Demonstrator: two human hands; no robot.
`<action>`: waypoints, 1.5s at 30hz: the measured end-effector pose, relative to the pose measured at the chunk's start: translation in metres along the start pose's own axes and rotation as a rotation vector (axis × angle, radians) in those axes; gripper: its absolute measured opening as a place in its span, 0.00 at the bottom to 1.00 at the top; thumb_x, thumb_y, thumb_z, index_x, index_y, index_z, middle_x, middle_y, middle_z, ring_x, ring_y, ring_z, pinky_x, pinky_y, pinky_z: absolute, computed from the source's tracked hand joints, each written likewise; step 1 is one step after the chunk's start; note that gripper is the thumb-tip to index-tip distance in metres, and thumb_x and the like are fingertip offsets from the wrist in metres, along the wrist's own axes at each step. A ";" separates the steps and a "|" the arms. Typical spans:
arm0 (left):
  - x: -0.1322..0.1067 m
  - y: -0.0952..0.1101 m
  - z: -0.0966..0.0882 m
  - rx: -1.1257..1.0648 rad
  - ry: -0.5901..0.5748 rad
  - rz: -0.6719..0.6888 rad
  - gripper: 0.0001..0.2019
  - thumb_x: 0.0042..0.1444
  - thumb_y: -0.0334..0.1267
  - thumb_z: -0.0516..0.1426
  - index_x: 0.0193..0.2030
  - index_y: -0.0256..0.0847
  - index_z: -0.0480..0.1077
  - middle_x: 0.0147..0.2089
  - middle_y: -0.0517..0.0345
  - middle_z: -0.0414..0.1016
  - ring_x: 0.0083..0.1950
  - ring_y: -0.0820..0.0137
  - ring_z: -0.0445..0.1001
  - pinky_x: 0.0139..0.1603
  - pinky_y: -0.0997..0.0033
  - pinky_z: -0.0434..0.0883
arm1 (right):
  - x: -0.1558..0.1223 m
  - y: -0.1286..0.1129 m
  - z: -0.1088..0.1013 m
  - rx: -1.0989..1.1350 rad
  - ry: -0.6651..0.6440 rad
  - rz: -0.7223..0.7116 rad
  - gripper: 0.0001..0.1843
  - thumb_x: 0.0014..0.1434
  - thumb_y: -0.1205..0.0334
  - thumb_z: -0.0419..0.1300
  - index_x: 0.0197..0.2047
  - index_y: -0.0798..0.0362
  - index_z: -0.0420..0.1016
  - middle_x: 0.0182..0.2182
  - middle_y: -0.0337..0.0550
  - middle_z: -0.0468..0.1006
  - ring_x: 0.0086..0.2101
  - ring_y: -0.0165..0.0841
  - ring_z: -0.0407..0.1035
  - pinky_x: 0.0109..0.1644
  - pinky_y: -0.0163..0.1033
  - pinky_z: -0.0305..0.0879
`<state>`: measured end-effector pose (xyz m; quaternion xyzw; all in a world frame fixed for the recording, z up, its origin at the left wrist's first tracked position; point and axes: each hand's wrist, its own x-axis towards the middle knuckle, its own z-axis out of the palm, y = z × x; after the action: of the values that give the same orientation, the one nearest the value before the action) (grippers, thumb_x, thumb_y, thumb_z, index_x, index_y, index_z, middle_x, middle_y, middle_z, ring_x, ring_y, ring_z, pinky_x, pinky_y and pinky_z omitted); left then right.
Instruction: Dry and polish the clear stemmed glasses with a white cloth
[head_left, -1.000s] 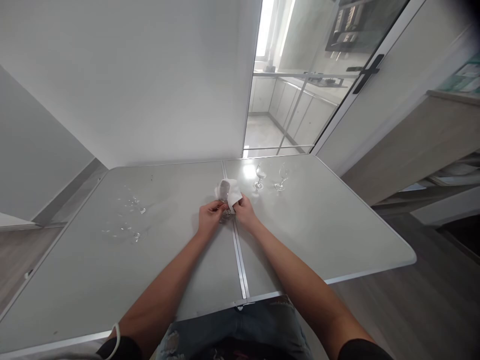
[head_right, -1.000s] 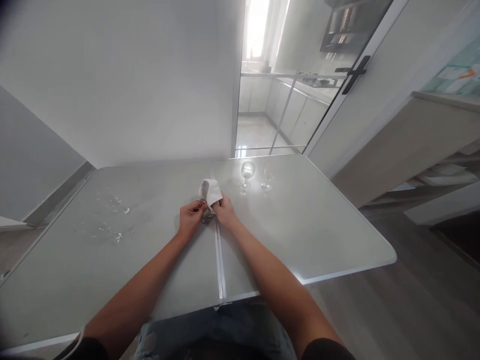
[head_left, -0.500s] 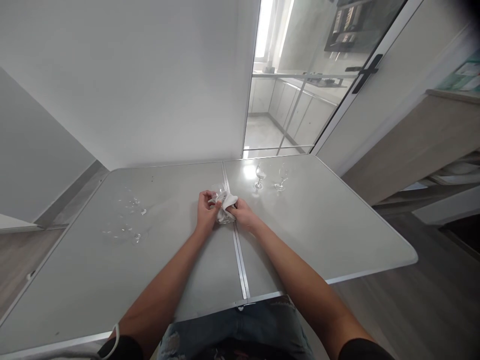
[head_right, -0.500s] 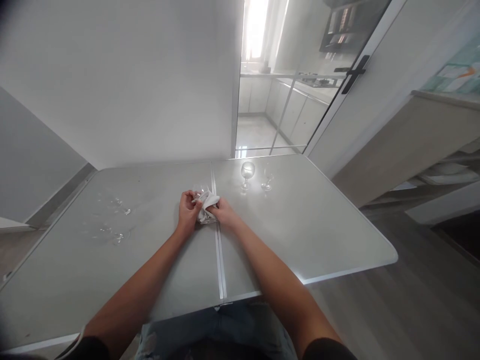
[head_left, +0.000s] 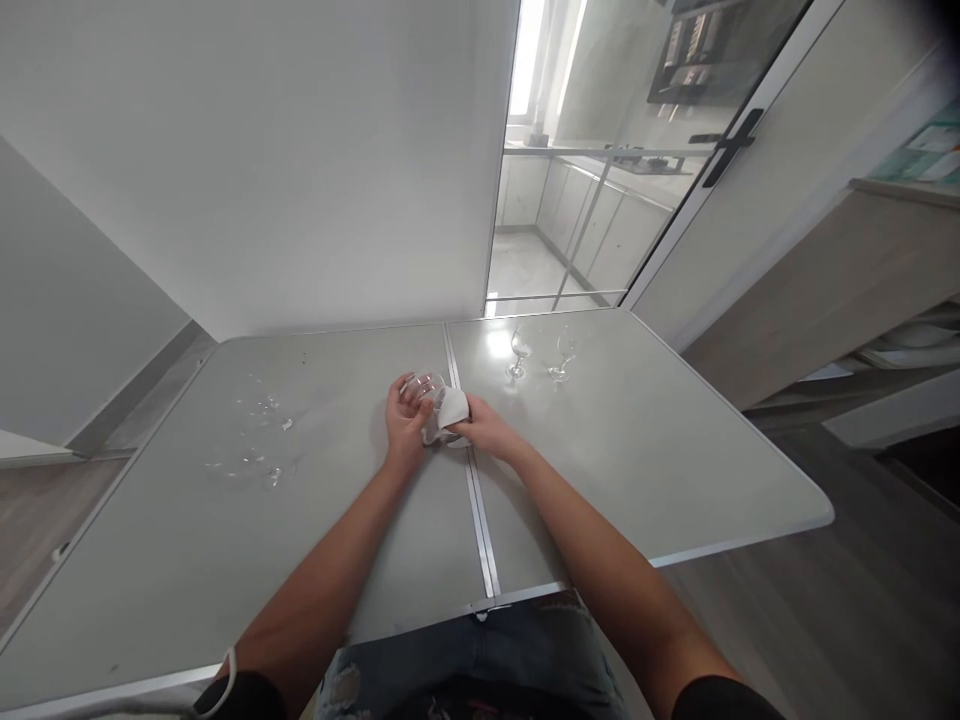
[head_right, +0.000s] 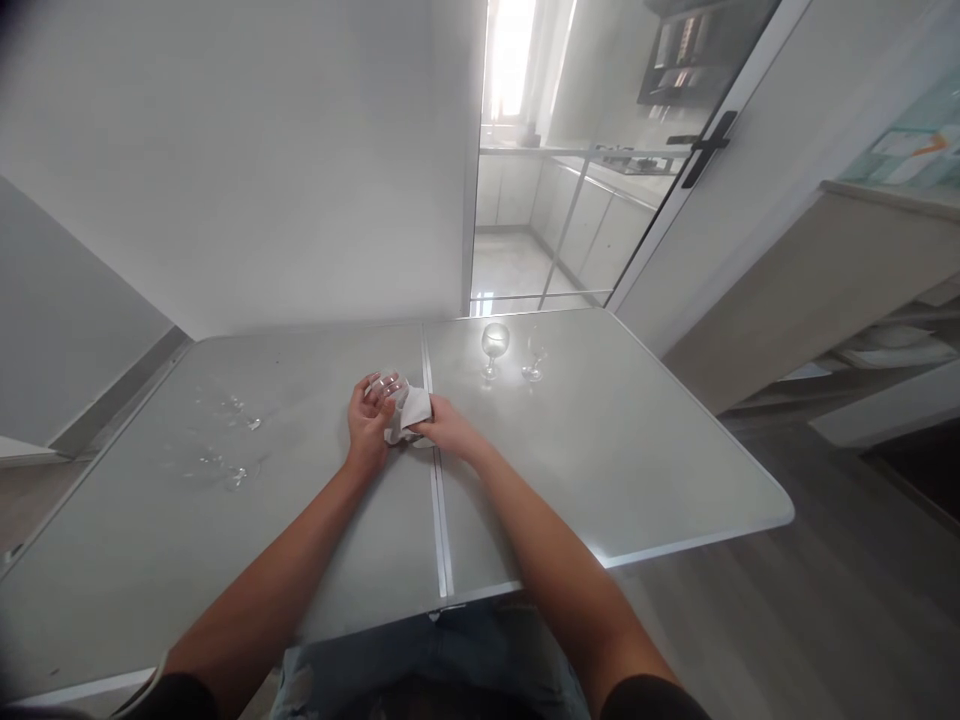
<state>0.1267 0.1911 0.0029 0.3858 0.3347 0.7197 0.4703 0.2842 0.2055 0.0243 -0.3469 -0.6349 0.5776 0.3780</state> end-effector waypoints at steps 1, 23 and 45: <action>0.000 0.000 0.000 0.013 0.023 0.019 0.32 0.47 0.43 0.72 0.58 0.45 0.67 0.59 0.44 0.75 0.58 0.59 0.76 0.60 0.60 0.71 | 0.000 0.000 0.001 -0.102 0.023 -0.036 0.19 0.50 0.63 0.67 0.47 0.56 0.78 0.37 0.42 0.79 0.36 0.33 0.69 0.44 0.38 0.66; 0.004 0.006 0.000 -0.094 0.103 -0.117 0.29 0.53 0.48 0.68 0.60 0.45 0.68 0.65 0.43 0.71 0.63 0.57 0.74 0.62 0.59 0.68 | -0.005 0.006 -0.002 -0.367 -0.229 -0.288 0.15 0.51 0.71 0.55 0.40 0.56 0.78 0.35 0.40 0.75 0.35 0.31 0.67 0.43 0.35 0.63; 0.006 0.000 -0.003 -0.127 0.077 -0.196 0.25 0.53 0.46 0.69 0.54 0.42 0.68 0.62 0.42 0.74 0.60 0.57 0.75 0.57 0.58 0.71 | -0.006 0.003 -0.001 -0.258 -0.062 -0.220 0.10 0.48 0.64 0.60 0.33 0.56 0.81 0.28 0.37 0.73 0.30 0.31 0.65 0.36 0.33 0.61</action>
<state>0.1227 0.1968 0.0032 0.2927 0.3425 0.7043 0.5486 0.2885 0.2008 0.0205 -0.3028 -0.7493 0.4569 0.3716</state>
